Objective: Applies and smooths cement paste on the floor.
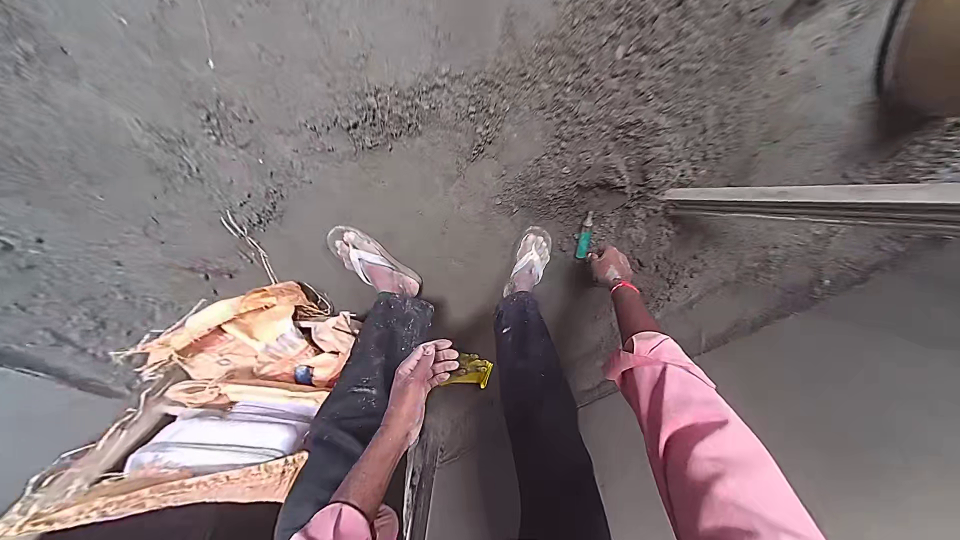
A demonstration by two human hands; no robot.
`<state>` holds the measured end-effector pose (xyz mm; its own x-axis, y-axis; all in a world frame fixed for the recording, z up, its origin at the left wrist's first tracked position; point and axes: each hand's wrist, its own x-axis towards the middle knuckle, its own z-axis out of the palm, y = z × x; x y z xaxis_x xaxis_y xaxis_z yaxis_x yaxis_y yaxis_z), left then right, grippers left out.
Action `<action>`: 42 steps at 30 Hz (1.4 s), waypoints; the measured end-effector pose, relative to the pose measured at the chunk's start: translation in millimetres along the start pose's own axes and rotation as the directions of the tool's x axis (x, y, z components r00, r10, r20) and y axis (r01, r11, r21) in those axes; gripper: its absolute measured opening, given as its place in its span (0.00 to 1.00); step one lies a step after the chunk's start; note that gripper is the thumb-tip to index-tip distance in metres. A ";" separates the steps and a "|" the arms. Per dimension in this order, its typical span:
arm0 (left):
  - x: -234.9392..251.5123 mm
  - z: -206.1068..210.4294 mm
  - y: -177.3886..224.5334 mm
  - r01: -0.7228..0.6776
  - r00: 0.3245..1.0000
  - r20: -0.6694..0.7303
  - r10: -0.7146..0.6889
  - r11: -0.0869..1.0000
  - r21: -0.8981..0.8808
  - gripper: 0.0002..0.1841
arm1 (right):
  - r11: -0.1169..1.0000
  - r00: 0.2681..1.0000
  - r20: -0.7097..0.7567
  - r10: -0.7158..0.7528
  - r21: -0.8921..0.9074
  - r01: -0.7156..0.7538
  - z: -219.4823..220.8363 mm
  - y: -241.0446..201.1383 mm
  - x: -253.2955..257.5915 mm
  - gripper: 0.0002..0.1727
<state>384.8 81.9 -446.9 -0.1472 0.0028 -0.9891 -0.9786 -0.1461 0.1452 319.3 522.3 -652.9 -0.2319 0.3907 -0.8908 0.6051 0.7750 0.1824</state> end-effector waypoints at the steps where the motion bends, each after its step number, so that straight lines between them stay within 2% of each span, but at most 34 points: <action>1: 8.2 -0.1 -6.9 0.028 1.000 -0.002 -0.028 0.999 -0.021 0.24 | 0.999 0.999 -0.008 0.039 0.002 -0.039 7.9 -3.4 11.1 0.27; 4: 13.7 4.6 -10.0 0.083 0.997 0.018 -0.082 0.993 -0.084 0.24 | 0.989 0.980 -0.151 0.126 0.091 -0.113 38.6 -13.8 33.3 0.30; 7: 12.7 2.5 -2.6 0.022 0.995 0.094 -0.018 0.999 -0.040 0.24 | 0.967 0.941 -0.258 0.218 0.184 -0.174 56.3 -25.2 49.5 0.35; 9: 11.3 -3.0 -1.3 0.010 0.995 0.096 -0.009 1.000 -0.013 0.24 | 0.958 0.936 -0.262 0.236 0.223 -0.179 59.5 -25.5 53.2 0.35; 14: 20.0 -20.2 1.9 0.024 0.999 0.043 -0.023 1.000 -0.012 0.23 | 0.951 0.957 -0.221 0.186 0.285 -0.119 59.9 -20.5 75.8 0.29; 18: 29.8 -23.8 6.2 -0.019 0.999 0.045 0.020 1.000 -0.024 0.24 | 0.941 0.956 -0.219 0.196 0.316 -0.120 55.3 -33.3 82.2 0.28; 21: 28.5 -20.5 4.7 -0.020 0.997 0.071 0.024 0.998 -0.060 0.24 | 0.929 0.970 -0.230 0.085 0.369 0.006 61.5 -42.3 51.7 0.28; 22: 26.1 -18.3 3.3 -0.016 0.996 0.084 0.022 0.997 -0.070 0.24 | 0.890 0.972 -0.235 0.031 0.449 0.080 64.3 -43.3 33.6 0.28; 24: 25.6 -13.6 1.4 -0.025 0.995 0.098 0.034 0.995 -0.093 0.23 | 0.701 0.965 -0.260 -0.038 0.681 0.211 59.2 -51.5 1.5 0.24; 26: 30.0 -8.9 0.6 -0.041 0.992 0.112 0.053 0.993 -0.107 0.23 | 0.563 0.946 -0.322 -0.028 0.777 0.281 43.3 -62.6 -22.0 0.20; 28: 32.6 -6.8 0.8 -0.061 0.989 0.129 0.077 0.991 -0.120 0.23 | 0.555 0.867 -0.499 -0.015 0.716 0.422 21.9 -79.2 -43.6 0.21; 29: 35.6 -6.3 3.0 -0.074 0.987 0.134 0.091 0.990 -0.123 0.23 | 0.580 0.814 -0.580 -0.028 0.654 0.486 7.0 -91.8 -48.9 0.23; 30: 34.4 -6.1 4.1 -0.075 0.986 0.138 0.092 0.990 -0.120 0.24 | 0.625 0.794 -0.607 -0.045 0.602 0.496 -6.2 -100.0 -52.1 0.26; 31: 30.8 -7.0 3.6 -0.068 0.987 0.138 0.084 0.991 -0.118 0.24 | 0.663 0.833 -0.549 -0.061 0.602 0.445 -15.4 -105.0 -53.3 0.29; 32: 28.5 -8.0 3.4 -0.063 0.987 0.138 0.080 0.991 -0.122 0.24 | 0.660 0.881 -0.470 -0.045 0.649 0.380 -17.5 -110.4 -47.3 0.27; 34: 29.0 -7.9 6.3 -0.069 0.984 0.152 0.089 0.989 -0.135 0.24 | 0.529 0.963 -0.259 -0.067 0.810 0.255 -7.7 -121.6 -40.9 0.18; 37: 35.4 -12.8 13.9 -0.100 0.980 0.153 0.125 0.981 -0.164 0.24 | 0.356 0.964 -0.148 -0.219 0.908 0.221 37.5 -137.8 -78.3 0.16; 38: 29.5 -14.1 12.8 -0.091 0.980 0.160 0.117 0.983 -0.160 0.24 | 0.346 0.966 -0.115 -0.232 0.918 0.192 58.8 -133.3 -103.9 0.16; 40: 28.6 -20.5 16.8 -0.093 0.976 0.184 0.117 0.987 -0.134 0.23 | 0.412 0.974 -0.042 -0.223 0.901 0.133 100.7 -130.9 -137.1 0.17; 42: 34.0 -31.2 19.2 -0.110 0.974 0.184 0.129 0.988 -0.107 0.23 | 0.587 0.973 0.140 -0.182 0.809 -0.006 138.5 -128.4 -147.0 0.16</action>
<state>365.5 48.3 -478.5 -0.2960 0.1662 -0.9406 -0.9353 -0.2505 0.2500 381.2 296.6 -603.1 -0.2295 0.1698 -0.9584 0.9732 0.0508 -0.2241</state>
